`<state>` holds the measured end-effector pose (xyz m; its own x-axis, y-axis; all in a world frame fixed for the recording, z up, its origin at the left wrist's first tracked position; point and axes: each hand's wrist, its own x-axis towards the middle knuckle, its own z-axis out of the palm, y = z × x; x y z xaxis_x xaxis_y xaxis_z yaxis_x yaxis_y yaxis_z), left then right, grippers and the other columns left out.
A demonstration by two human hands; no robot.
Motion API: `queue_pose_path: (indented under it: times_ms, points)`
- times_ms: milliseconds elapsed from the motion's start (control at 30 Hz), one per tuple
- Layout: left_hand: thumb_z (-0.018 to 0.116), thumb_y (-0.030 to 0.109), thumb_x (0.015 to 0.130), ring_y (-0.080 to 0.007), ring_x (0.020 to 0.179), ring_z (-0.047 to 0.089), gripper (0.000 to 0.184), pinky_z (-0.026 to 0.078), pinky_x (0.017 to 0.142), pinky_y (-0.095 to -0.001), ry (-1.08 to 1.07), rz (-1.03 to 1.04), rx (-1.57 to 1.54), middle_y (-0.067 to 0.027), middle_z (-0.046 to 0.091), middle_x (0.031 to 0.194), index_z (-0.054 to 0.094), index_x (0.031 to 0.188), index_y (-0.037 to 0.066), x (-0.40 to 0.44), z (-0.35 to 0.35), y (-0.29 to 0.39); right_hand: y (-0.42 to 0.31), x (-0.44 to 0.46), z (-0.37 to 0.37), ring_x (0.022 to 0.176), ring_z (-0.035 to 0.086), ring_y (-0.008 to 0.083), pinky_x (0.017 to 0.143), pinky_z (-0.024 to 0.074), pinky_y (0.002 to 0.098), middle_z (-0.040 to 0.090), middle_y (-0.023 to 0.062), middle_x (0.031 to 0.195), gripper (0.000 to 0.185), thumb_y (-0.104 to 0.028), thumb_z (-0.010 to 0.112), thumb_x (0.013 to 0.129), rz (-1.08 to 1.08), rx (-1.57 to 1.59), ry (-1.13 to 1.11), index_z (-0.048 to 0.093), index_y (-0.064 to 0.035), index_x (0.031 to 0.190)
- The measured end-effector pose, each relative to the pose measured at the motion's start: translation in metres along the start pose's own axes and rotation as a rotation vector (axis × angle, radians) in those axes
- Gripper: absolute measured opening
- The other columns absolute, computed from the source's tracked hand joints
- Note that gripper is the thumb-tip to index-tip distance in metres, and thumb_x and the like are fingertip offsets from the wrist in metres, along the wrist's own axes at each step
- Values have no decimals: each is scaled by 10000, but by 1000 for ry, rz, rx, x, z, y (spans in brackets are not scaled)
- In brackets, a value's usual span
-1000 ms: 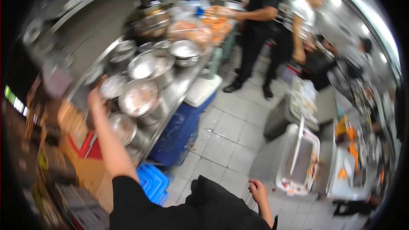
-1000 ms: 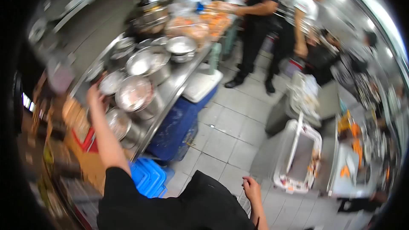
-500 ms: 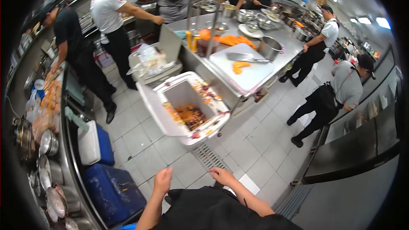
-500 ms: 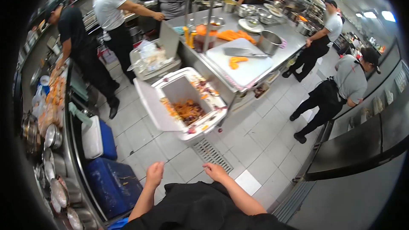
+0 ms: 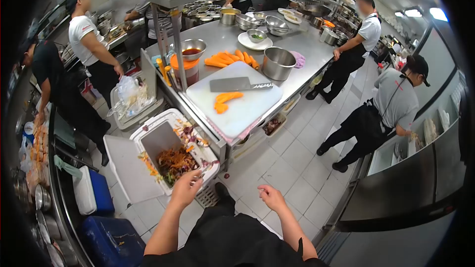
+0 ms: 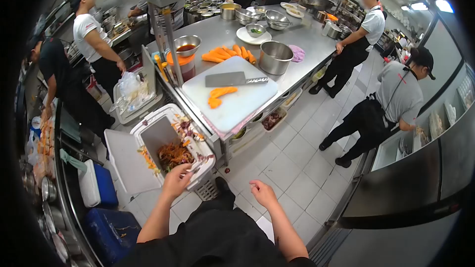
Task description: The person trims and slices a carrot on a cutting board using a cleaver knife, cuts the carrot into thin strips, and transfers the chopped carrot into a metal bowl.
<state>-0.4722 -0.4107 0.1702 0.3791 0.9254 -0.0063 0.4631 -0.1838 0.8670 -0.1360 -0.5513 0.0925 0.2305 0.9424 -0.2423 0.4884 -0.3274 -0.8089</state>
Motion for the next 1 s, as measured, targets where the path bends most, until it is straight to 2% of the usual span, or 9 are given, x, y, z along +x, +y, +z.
queue_pose_path:
  times_ms: [67,133,200,433,700,800,900,967,1000]
  points:
    - [688,150,892,-190,816,684,288,538,736,-315,169,5,-85,-117,709,949,664,1143,12,43,1,14,-1,27,-11,729,652,144,711,519,299,693,54,829,318,-244,582,927,0,-24,-20,658,-64,1178]
    - [672,147,903,-163,753,649,225,516,702,-303,275,63,-87,-105,694,893,679,1079,8,97,0,20,-6,51,-29,736,650,142,711,517,301,694,55,834,313,-250,591,928,8,-52,-37,662,-69,1174]
    - [667,160,912,-152,709,618,202,499,673,-303,355,92,-142,-102,675,838,688,1034,0,150,5,25,-17,70,-48,789,664,252,738,523,362,695,111,850,303,-280,598,919,84,-83,-74,675,-116,1162]
    - [663,156,921,-126,712,614,201,496,657,-265,333,172,-228,-72,690,892,689,1066,19,294,26,68,-52,167,-130,797,665,273,762,528,377,685,111,911,288,-236,620,905,8,-193,57,681,-99,1150]
    - [667,159,916,-167,725,628,213,511,658,-289,487,39,2,-97,691,945,677,1071,14,327,28,92,-119,344,-201,1025,602,357,906,484,436,638,154,1059,282,-142,673,835,-700,-415,280,641,-45,1097]
    - [662,150,919,-176,727,631,206,515,668,-296,598,-25,56,-99,692,963,675,1073,14,327,39,93,-127,411,-205,1053,585,358,901,469,460,622,144,1124,345,-185,714,813,-774,-412,173,633,-59,1124]
    - [674,132,915,-145,736,612,205,503,692,-266,637,-104,141,-59,687,948,677,1086,19,332,60,104,-124,451,-196,1070,572,347,881,463,467,605,133,1120,385,-240,743,793,-819,-653,39,619,-69,1116]
    - [684,131,894,-208,747,651,212,529,705,-301,505,-132,317,-100,682,1009,674,1073,17,336,74,111,-127,462,-190,1074,572,321,880,457,467,596,122,1073,408,-277,760,776,-785,-790,-176,606,-70,1091]
    - [702,109,833,-307,895,649,214,529,793,-376,505,-93,358,-119,658,990,686,1032,32,338,83,102,-128,467,-188,1074,572,321,880,457,467,596,122,1073,408,-277,760,776,-815,-786,-203,606,-70,1091]
